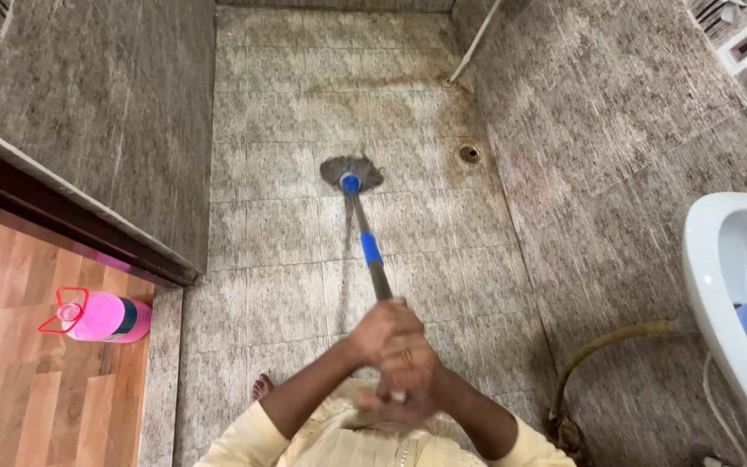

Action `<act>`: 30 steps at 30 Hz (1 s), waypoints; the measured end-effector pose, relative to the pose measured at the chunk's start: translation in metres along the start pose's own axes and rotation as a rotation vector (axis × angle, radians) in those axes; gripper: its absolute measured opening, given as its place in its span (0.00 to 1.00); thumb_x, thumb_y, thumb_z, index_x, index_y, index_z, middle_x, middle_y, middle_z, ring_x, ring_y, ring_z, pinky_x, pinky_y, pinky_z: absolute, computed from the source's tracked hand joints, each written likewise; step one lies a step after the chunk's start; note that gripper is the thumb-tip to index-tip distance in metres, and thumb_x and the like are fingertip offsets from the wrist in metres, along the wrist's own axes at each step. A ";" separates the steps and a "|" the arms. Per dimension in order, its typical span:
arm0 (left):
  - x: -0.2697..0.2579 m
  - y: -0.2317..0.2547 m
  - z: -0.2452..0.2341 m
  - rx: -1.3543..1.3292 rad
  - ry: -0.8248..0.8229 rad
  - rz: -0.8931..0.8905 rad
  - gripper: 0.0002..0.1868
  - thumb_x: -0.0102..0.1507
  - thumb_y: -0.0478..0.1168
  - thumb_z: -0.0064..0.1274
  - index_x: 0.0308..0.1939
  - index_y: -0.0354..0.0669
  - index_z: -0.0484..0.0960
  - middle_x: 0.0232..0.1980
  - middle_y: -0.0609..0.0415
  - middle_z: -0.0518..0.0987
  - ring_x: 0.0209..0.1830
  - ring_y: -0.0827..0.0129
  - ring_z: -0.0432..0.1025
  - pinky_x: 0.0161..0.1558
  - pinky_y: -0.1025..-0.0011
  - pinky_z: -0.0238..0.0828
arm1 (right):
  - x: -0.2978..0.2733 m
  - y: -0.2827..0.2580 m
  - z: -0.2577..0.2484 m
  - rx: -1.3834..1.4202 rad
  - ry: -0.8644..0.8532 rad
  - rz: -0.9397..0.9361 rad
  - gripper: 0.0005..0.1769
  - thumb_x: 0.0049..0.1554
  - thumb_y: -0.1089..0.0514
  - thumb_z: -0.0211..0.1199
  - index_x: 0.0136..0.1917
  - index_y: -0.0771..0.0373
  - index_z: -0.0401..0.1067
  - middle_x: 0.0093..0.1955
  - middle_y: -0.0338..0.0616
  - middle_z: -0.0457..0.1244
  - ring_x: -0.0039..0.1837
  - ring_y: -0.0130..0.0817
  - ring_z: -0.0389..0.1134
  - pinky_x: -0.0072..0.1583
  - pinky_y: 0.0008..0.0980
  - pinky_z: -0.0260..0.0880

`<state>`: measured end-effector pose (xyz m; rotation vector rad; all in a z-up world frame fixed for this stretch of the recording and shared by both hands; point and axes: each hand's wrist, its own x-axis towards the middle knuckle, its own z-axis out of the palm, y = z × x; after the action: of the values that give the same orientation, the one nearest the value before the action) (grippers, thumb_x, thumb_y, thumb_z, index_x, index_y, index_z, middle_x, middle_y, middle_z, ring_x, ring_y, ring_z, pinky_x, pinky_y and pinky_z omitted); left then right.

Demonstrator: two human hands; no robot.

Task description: The person mops a tiled floor in a bathroom, moving a mop back and forth across different sections of the tiles including areas near a urinal and a toilet.

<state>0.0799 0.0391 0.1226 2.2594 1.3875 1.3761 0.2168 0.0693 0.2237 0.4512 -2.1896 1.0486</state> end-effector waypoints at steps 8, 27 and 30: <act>-0.027 0.001 0.014 -0.069 0.264 0.025 0.07 0.56 0.40 0.58 0.26 0.49 0.75 0.23 0.60 0.72 0.22 0.71 0.65 0.32 0.72 0.64 | 0.006 -0.012 0.005 -0.017 -0.113 0.055 0.25 0.58 0.55 0.73 0.27 0.53 0.62 0.26 0.33 0.54 0.31 0.27 0.56 0.35 0.32 0.53; 0.012 0.049 -0.047 -0.215 -0.208 -0.096 0.18 0.47 0.55 0.61 0.24 0.48 0.75 0.20 0.58 0.72 0.19 0.69 0.67 0.38 0.68 0.70 | 0.037 -0.039 -0.016 -0.040 -0.146 -0.085 0.22 0.60 0.50 0.74 0.31 0.54 0.66 0.28 0.32 0.57 0.33 0.24 0.60 0.44 0.29 0.62; 0.005 0.038 -0.054 -0.233 -0.044 -0.032 0.21 0.45 0.56 0.61 0.27 0.45 0.75 0.25 0.56 0.73 0.25 0.65 0.68 0.40 0.67 0.68 | 0.040 -0.027 -0.012 0.033 -0.168 -0.025 0.24 0.60 0.54 0.73 0.31 0.58 0.63 0.29 0.36 0.56 0.32 0.28 0.59 0.38 0.30 0.54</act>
<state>0.0639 0.0050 0.1770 2.0959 1.1773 1.3892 0.2081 0.0616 0.2715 0.5992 -2.3103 1.0684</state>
